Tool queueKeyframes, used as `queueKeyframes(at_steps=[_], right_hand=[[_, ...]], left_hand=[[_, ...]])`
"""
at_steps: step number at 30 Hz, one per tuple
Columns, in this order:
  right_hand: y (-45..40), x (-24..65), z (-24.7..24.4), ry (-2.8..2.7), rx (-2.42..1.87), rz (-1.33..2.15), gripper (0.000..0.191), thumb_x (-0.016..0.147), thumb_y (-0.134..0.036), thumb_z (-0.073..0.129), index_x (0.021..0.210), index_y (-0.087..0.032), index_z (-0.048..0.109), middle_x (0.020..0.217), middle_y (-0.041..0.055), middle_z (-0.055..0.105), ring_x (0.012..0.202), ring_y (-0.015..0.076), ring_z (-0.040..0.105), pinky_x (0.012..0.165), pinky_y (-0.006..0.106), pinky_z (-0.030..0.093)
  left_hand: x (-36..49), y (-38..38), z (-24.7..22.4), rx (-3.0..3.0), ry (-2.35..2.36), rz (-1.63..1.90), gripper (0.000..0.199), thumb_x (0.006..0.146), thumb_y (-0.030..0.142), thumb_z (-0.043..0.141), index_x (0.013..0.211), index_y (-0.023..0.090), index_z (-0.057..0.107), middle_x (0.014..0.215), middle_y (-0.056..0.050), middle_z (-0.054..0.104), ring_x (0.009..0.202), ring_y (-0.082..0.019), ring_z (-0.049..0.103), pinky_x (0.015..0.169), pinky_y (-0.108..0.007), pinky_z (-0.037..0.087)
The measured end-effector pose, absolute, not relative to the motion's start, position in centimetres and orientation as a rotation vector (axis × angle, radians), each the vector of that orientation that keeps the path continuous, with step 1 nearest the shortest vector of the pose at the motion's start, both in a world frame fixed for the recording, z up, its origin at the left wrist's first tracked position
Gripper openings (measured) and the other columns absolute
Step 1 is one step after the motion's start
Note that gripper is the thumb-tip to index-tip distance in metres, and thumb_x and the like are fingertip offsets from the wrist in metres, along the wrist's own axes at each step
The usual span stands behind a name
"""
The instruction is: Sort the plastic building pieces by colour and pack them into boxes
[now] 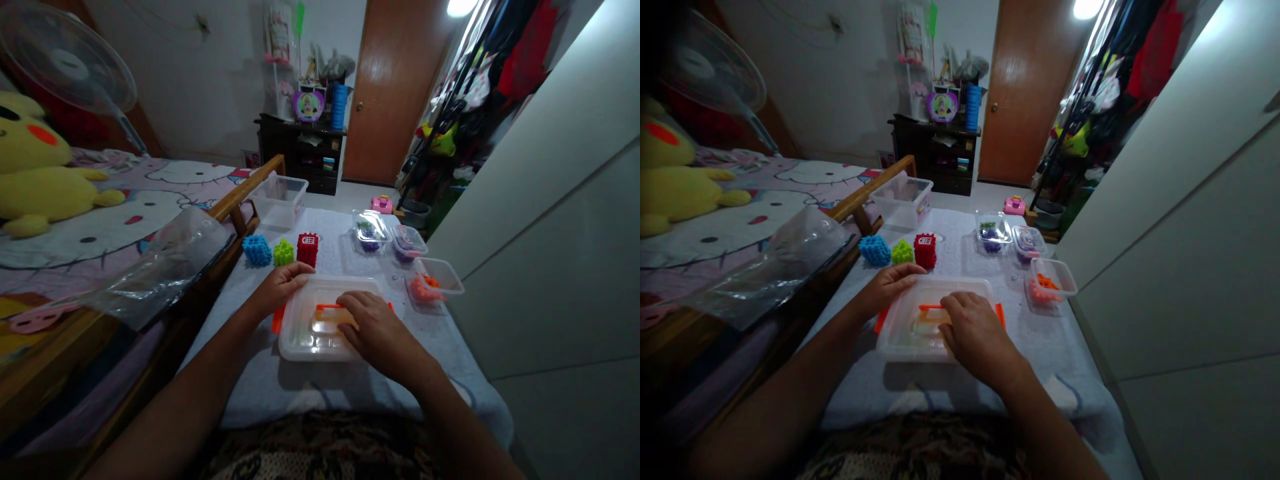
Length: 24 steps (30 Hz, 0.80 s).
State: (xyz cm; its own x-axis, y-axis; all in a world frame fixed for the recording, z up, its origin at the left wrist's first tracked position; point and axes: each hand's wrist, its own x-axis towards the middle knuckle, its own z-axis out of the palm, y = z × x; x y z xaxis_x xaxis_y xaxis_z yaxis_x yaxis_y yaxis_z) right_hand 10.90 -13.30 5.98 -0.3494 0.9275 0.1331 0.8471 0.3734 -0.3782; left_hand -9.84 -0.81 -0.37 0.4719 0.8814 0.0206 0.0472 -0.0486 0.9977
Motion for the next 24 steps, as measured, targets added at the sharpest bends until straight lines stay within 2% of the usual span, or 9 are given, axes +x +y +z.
queueKeyframes(at_steps=[3,6,10,13,16,18,21,24], right_hand=[[-13.9,10.9,5.5,-2.27,-1.531,0.337,0.036,0.088,-0.019,0.06,0.124,-0.017,0.056,0.125,0.0123,0.062,0.117,0.0253,0.055,0.102,0.046,0.044],[-14.1,11.8,5.2,-2.14,-1.456,0.402,0.039,0.09,-0.023,0.058,0.128,-0.019,0.053,0.129,0.012,0.06,0.122,0.0241,0.053,0.106,0.045,0.043],[-14.6,15.0,3.5,-1.638,-1.523,0.283,0.041,0.092,-0.034,0.055,0.131,-0.02,0.051,0.136,0.0138,0.054,0.126,0.0252,0.05,0.109,0.049,0.039],[-15.3,17.0,0.7,-1.271,-1.623,0.407,0.062,0.085,-0.046,0.063,0.137,-0.02,0.044,0.143,0.0162,0.047,0.132,0.0297,0.046,0.11,0.054,0.036],[-16.3,17.2,-2.1,-0.958,-1.562,0.801,0.082,0.077,-0.052,0.07,0.145,-0.023,0.033,0.148,0.0179,0.044,0.136,0.0326,0.043,0.109,0.056,0.037],[-16.9,16.4,-3.0,-0.793,-1.433,1.031,0.088,0.075,-0.053,0.071,0.147,-0.024,0.029,0.145,0.0186,0.048,0.131,0.033,0.05,0.106,0.055,0.041],[-17.5,15.1,-2.8,-0.737,-1.278,1.213,0.087,0.077,-0.052,0.07,0.147,-0.021,0.028,0.136,0.018,0.057,0.121,0.0326,0.059,0.1,0.053,0.048],[-17.6,14.4,-1.9,-0.854,-1.281,1.126,0.079,0.083,-0.051,0.063,0.149,-0.022,0.03,0.139,0.0156,0.056,0.125,0.0305,0.057,0.1,0.051,0.049]], left_hand=[[-10.0,-0.9,-0.1,1.554,0.899,0.819,0.035,0.078,0.046,0.066,0.098,0.017,0.069,0.093,-0.005,0.067,0.082,-0.02,0.06,0.073,-0.029,0.048],[-10.4,-1.3,-0.2,1.533,0.95,0.823,0.04,0.082,0.05,0.063,0.102,0.016,0.068,0.097,-0.006,0.068,0.088,-0.022,0.062,0.077,-0.03,0.049],[-11.6,-3.2,-0.7,1.304,1.115,1.03,0.05,0.081,0.05,0.067,0.12,0.02,0.06,0.123,-0.009,0.063,0.117,-0.025,0.057,0.096,-0.033,0.046],[-12.5,-5.7,-0.9,1.001,1.182,1.116,0.054,0.085,0.045,0.065,0.131,0.024,0.05,0.139,-0.009,0.055,0.133,-0.023,0.047,0.109,-0.034,0.039],[-12.5,-8.3,-0.9,0.771,1.147,1.027,0.062,0.086,0.041,0.065,0.14,0.024,0.041,0.144,-0.011,0.052,0.132,-0.023,0.05,0.107,-0.034,0.043],[-12.0,-9.6,-0.7,0.692,1.107,0.982,0.069,0.084,0.041,0.067,0.144,0.023,0.037,0.143,-0.012,0.052,0.127,-0.025,0.055,0.102,-0.035,0.048],[-10.9,-10.7,-0.3,0.689,0.997,0.96,0.071,0.082,0.04,0.068,0.144,0.022,0.039,0.139,-0.013,0.056,0.119,-0.029,0.061,0.094,-0.037,0.054],[-10.1,-11.1,0.1,0.715,0.99,0.978,0.072,0.08,0.035,0.069,0.145,0.024,0.04,0.139,-0.012,0.056,0.111,-0.029,0.065,0.088,-0.037,0.058]])
